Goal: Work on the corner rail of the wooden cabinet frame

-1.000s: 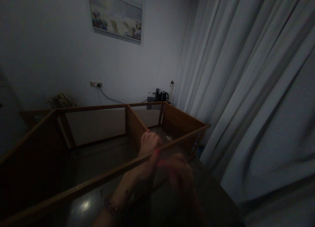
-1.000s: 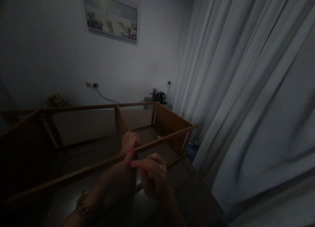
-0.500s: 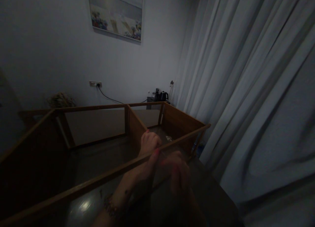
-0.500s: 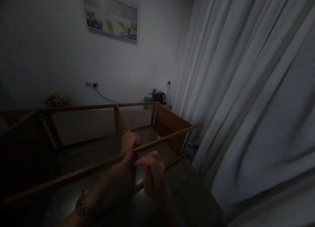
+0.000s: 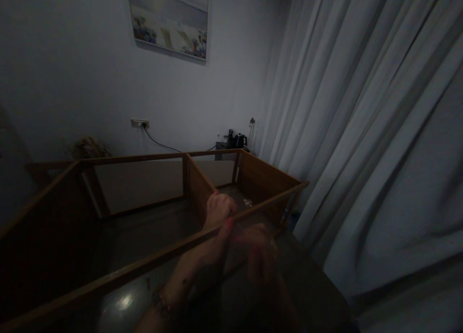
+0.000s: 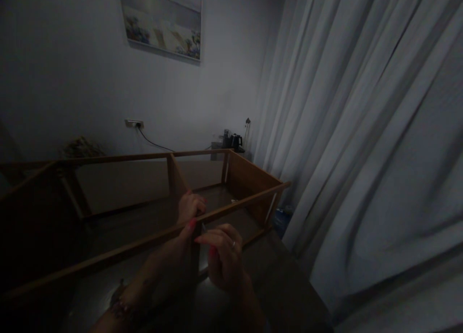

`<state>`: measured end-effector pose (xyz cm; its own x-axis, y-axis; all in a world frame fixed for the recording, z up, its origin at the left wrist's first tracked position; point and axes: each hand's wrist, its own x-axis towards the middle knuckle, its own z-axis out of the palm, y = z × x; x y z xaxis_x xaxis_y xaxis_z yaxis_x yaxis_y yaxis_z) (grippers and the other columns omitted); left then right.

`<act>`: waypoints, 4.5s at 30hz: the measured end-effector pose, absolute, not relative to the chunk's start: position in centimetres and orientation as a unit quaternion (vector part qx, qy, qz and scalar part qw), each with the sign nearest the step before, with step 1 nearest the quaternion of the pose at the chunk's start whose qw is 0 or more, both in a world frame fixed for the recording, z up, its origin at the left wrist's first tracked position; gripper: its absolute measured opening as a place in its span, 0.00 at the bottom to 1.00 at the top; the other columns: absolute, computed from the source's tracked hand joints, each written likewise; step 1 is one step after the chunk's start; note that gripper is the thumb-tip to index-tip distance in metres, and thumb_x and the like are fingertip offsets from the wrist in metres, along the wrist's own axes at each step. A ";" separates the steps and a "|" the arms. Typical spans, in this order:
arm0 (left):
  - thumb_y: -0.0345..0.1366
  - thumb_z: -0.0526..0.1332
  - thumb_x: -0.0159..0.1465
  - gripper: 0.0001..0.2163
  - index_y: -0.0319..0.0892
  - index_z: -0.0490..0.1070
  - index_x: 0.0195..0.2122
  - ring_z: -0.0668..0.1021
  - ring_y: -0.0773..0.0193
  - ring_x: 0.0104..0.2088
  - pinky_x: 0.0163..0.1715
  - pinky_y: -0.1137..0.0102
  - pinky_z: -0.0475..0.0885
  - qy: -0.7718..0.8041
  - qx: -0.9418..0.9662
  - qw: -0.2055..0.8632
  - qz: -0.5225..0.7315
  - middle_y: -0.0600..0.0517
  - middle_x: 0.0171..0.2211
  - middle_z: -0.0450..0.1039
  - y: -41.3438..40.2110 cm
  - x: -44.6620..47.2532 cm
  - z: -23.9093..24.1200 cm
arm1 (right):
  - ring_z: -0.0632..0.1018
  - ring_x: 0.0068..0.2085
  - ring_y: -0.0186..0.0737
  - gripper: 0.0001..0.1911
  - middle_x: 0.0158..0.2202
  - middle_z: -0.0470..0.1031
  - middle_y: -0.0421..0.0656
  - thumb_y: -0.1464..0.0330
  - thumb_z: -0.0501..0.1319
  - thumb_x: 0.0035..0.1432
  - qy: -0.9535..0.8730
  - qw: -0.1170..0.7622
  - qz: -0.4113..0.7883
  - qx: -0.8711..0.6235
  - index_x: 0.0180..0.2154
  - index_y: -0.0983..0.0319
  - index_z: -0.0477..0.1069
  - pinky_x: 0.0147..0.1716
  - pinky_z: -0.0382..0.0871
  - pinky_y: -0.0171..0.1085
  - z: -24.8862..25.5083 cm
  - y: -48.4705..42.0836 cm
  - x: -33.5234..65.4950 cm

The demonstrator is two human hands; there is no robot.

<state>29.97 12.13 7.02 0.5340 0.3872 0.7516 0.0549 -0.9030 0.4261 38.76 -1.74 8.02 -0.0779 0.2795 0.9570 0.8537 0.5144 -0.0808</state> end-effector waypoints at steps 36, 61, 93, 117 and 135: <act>0.42 0.39 0.77 0.18 0.48 0.67 0.41 0.74 0.52 0.50 0.67 0.48 0.65 0.114 0.881 0.126 0.442 0.47 0.43 0.76 11.0 28.7 7.8 | 0.76 0.34 0.41 0.15 0.31 0.82 0.40 0.59 0.58 0.74 -0.645 0.668 0.050 -0.368 0.38 0.54 0.81 0.35 0.70 0.40 7.9 -1.6 38.7; 0.35 0.39 0.76 0.15 0.47 0.64 0.44 0.71 0.52 0.52 0.70 0.48 0.61 0.127 0.860 0.196 0.453 0.47 0.44 0.70 7.0 26.7 11.2 | 0.78 0.45 0.48 0.25 0.34 0.82 0.43 0.58 0.48 0.76 -0.666 0.560 0.035 -0.492 0.41 0.51 0.84 0.49 0.74 0.47 7.3 -2.9 39.6; 0.36 0.38 0.76 0.19 0.47 0.69 0.45 0.71 0.50 0.56 0.70 0.46 0.62 0.125 0.871 0.182 0.438 0.45 0.48 0.72 7.6 26.6 10.6 | 0.75 0.36 0.46 0.19 0.31 0.74 0.42 0.56 0.51 0.76 -0.667 0.576 -0.001 -0.472 0.43 0.52 0.78 0.43 0.71 0.48 6.7 -2.8 40.1; 0.41 0.41 0.75 0.15 0.49 0.65 0.38 0.74 0.49 0.47 0.68 0.45 0.64 0.106 0.871 0.180 0.444 0.48 0.39 0.72 10.2 28.4 8.7 | 0.70 0.24 0.37 0.32 0.15 0.70 0.35 0.65 0.49 0.77 -0.677 0.560 -0.132 -0.459 0.20 0.55 0.73 0.35 0.61 0.46 8.4 -2.1 38.4; 0.45 0.40 0.75 0.19 0.48 0.69 0.39 0.73 0.48 0.48 0.68 0.43 0.64 0.096 0.869 0.200 0.442 0.47 0.41 0.72 10.4 28.4 8.5 | 0.75 0.32 0.39 0.17 0.32 0.76 0.35 0.48 0.58 0.73 -0.610 0.634 -0.244 -0.408 0.44 0.54 0.71 0.38 0.64 0.42 7.2 -1.1 39.1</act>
<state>28.39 10.41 8.46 0.5911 0.3444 0.7294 -0.0098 -0.9012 0.4334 39.14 -1.13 7.19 0.1375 0.1886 0.9724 0.8065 0.5486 -0.2204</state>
